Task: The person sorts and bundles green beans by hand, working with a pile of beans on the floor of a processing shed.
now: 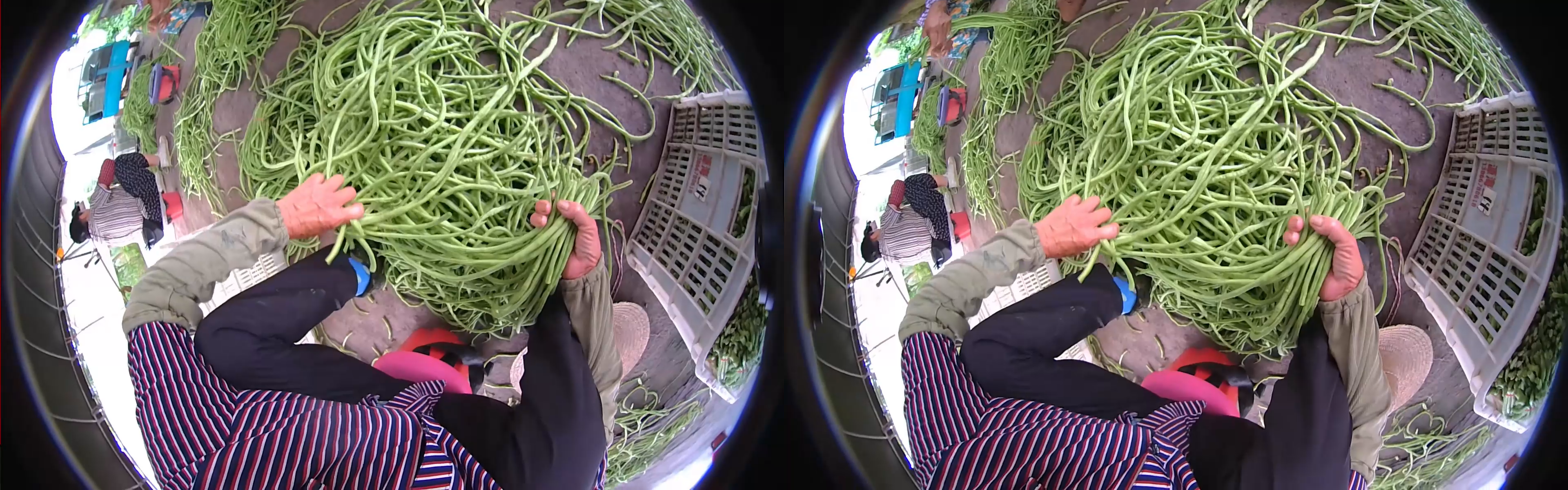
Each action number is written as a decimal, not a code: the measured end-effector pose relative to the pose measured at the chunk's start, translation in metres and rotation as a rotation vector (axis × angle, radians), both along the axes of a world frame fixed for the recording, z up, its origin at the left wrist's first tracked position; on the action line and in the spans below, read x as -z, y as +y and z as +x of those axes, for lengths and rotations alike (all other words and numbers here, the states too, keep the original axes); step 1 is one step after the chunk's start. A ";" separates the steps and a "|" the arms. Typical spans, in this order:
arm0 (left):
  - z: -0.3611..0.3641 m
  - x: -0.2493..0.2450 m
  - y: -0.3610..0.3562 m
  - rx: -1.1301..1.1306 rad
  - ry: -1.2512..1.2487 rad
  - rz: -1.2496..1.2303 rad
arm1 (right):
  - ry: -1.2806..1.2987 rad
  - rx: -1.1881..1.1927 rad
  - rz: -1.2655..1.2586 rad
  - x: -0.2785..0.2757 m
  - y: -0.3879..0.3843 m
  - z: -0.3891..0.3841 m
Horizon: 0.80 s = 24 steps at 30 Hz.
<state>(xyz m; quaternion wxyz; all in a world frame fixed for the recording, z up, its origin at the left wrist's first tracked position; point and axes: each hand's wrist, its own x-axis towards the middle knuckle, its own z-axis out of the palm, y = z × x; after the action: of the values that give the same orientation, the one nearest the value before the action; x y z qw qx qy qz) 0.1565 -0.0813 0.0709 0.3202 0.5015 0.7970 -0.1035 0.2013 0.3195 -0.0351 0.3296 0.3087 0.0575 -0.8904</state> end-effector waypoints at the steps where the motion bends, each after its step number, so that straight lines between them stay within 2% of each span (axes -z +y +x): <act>1: -0.001 0.002 -0.001 -0.020 -0.018 -0.042 | 0.026 0.008 0.004 0.000 0.000 0.000; 5: -0.005 -0.017 0.010 -0.052 -0.016 -0.147 | -0.001 0.055 -0.027 -0.004 0.001 0.002; 9: -0.034 -0.043 0.062 -0.149 -0.131 -0.190 | 0.001 0.057 -0.004 0.003 0.002 0.002; 10: -0.040 -0.039 0.073 -0.148 -0.129 -0.191 | 0.002 0.058 -0.004 0.003 0.002 0.002; 12: -0.053 -0.026 0.096 -0.237 -0.008 0.206 | 0.006 0.058 -0.061 0.003 0.001 0.001; 13: -0.059 -0.015 0.109 -0.229 -0.006 0.208 | -0.013 0.049 -0.046 0.000 0.001 0.000; 15: -0.066 0.011 0.133 -0.263 0.026 0.367 | -0.001 0.068 -0.066 0.001 0.002 0.003; 20: -0.074 0.079 0.160 -0.332 0.131 0.219 | -0.024 0.073 -0.078 0.003 0.005 0.004; 22: -0.075 0.082 0.166 -0.367 0.171 0.207 | -0.018 0.064 -0.099 0.003 0.006 0.003; 24: -0.074 0.080 0.173 -0.514 0.184 0.233 | -0.008 0.064 -0.088 0.005 0.006 0.004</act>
<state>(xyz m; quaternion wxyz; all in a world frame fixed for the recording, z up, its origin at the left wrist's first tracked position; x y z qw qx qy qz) 0.0823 0.0916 -0.0091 0.2028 0.3052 0.9300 0.0283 0.2056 0.3259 -0.0402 0.3144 0.2991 0.0072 -0.9009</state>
